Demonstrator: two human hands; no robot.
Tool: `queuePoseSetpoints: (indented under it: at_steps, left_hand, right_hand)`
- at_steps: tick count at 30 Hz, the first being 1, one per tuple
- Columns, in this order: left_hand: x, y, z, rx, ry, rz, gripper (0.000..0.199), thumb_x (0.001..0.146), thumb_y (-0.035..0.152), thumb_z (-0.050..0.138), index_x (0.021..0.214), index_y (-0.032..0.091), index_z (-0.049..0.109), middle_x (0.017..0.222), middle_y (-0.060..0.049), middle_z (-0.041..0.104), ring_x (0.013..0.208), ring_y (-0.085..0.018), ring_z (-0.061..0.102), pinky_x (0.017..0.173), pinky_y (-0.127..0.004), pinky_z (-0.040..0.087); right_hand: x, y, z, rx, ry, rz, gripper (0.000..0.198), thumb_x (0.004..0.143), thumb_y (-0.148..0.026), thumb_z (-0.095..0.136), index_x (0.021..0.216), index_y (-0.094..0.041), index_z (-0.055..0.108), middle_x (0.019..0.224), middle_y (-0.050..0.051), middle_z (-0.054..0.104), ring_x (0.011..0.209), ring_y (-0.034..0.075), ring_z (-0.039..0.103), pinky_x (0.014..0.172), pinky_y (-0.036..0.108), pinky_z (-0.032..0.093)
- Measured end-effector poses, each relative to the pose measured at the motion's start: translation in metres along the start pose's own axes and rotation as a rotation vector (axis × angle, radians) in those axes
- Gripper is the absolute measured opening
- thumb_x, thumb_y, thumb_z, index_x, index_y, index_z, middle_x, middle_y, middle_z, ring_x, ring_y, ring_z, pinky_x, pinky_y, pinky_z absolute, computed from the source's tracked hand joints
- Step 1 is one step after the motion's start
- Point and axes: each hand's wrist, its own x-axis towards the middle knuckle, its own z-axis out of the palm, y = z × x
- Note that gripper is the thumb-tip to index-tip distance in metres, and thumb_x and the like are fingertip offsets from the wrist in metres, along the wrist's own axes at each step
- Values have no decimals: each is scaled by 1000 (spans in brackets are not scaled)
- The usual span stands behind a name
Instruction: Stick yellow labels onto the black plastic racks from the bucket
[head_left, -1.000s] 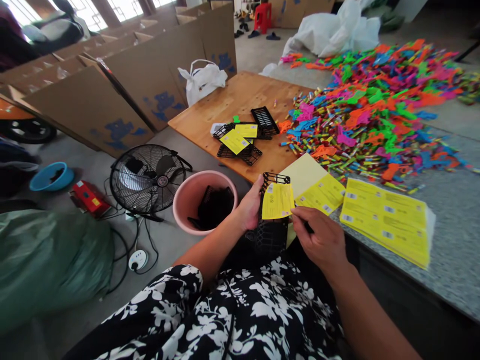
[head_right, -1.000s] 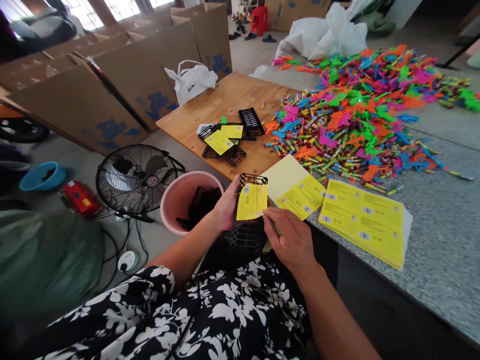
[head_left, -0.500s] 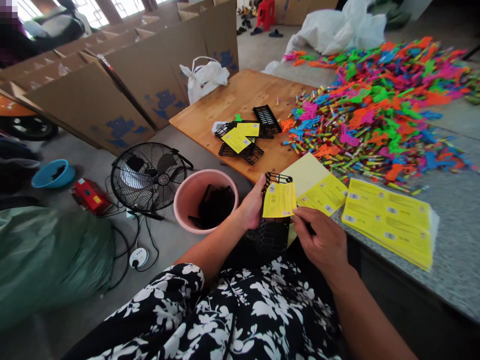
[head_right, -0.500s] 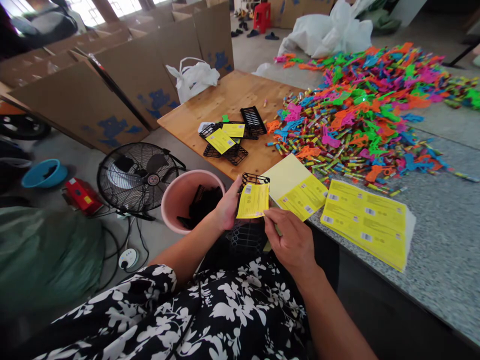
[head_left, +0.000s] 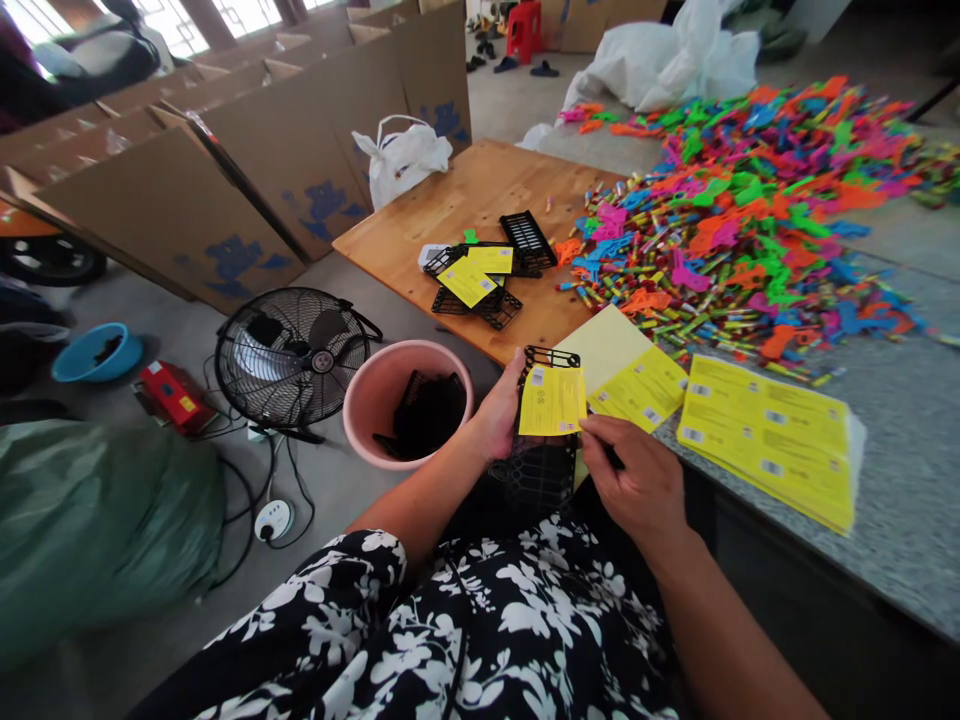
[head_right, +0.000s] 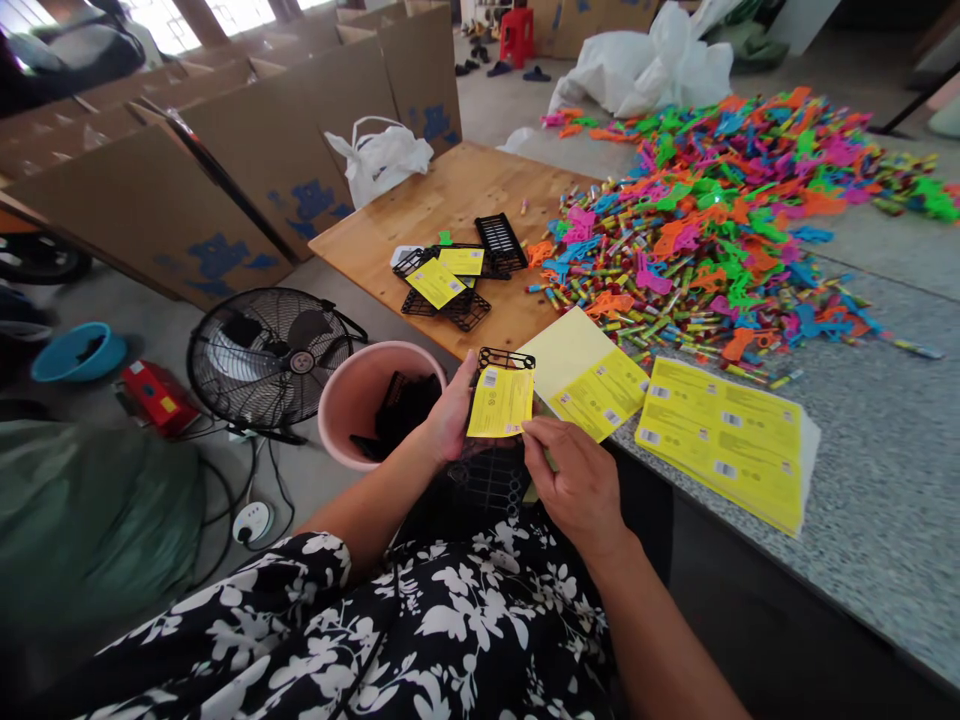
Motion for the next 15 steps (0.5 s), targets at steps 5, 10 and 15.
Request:
queuePoseSetpoints:
  at_steps: [5,10,15]
  left_hand:
    - [0,-3,-6,57,25,83,63,100,58,44,128,7,65,103,-19,78,80,-26,76,72,-35,59]
    - [0,-5,-8,101,65,106,42,87,19,56,124,1,67,102,-20,79,86,-27,77,81,-35,60]
    - [1,-1,-7,39,5,80,48,92,28,51,129,2,64,106,-22,78,98,-33,77,93,-45,58]
  right_hand:
    - [-2,0,2,32,-35,0,25,95,-8,64,116,-21,65,104,6,75,98,19,72,93,34,58]
    - [-6,-3,5,57,-51,14,26,95,-8,63,117,-22,67,105,6,73,100,20,69,93,35,56]
    - [-14,-8,5,70,-30,148,21,96,-15,63,115,-23,71,100,7,67,94,19,66,87,34,56]
